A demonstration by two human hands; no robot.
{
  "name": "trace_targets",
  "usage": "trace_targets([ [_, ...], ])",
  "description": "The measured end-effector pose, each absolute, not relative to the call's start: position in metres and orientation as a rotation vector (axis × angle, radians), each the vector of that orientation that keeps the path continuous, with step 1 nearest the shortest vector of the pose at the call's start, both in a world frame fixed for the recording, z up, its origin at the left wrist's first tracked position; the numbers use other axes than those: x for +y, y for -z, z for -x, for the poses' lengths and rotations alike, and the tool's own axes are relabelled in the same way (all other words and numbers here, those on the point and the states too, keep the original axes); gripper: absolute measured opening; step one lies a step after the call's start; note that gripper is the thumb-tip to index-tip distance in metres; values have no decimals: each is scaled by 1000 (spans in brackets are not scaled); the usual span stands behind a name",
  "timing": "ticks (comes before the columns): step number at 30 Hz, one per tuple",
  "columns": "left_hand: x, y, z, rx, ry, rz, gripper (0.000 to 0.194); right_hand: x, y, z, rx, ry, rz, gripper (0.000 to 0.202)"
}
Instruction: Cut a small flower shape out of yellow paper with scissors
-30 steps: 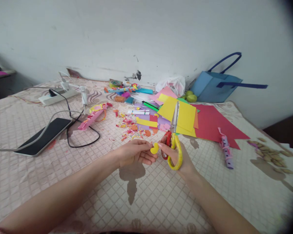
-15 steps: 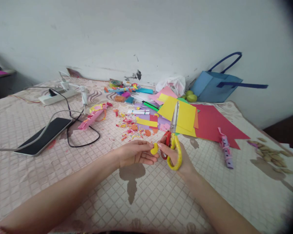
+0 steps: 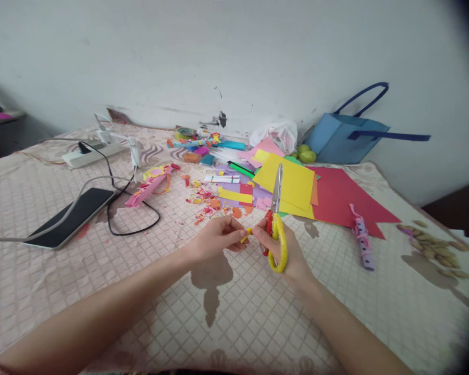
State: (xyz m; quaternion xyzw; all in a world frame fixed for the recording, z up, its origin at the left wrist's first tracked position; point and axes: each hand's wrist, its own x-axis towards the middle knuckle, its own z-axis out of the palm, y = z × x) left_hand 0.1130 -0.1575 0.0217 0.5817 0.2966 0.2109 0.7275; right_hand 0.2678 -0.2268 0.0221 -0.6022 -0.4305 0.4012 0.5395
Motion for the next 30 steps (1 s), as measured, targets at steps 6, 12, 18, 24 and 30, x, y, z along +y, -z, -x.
trace_targets([
  [6, -158, -17, -115, 589, -549, -1401, 22, -227, -21, -266, -1054, -1004, 1459, 35],
  [12, -156, -20, -114, 655, -479, -1366, 23, -227, -21, -268, -1090, -972, 1495, 27],
  [18, -153, -18, -115, 679, -482, -1312, 20, -227, -22, -271, -1144, -959, 1514, 21],
  [24, -151, -20, -112, 676, -451, -1184, 17, -225, -17, -274, -1117, -956, 1473, 22],
  [30, -153, -20, -111, 609, -386, -1138, 25, -222, -11, -278, -1085, -993, 1411, 23],
])
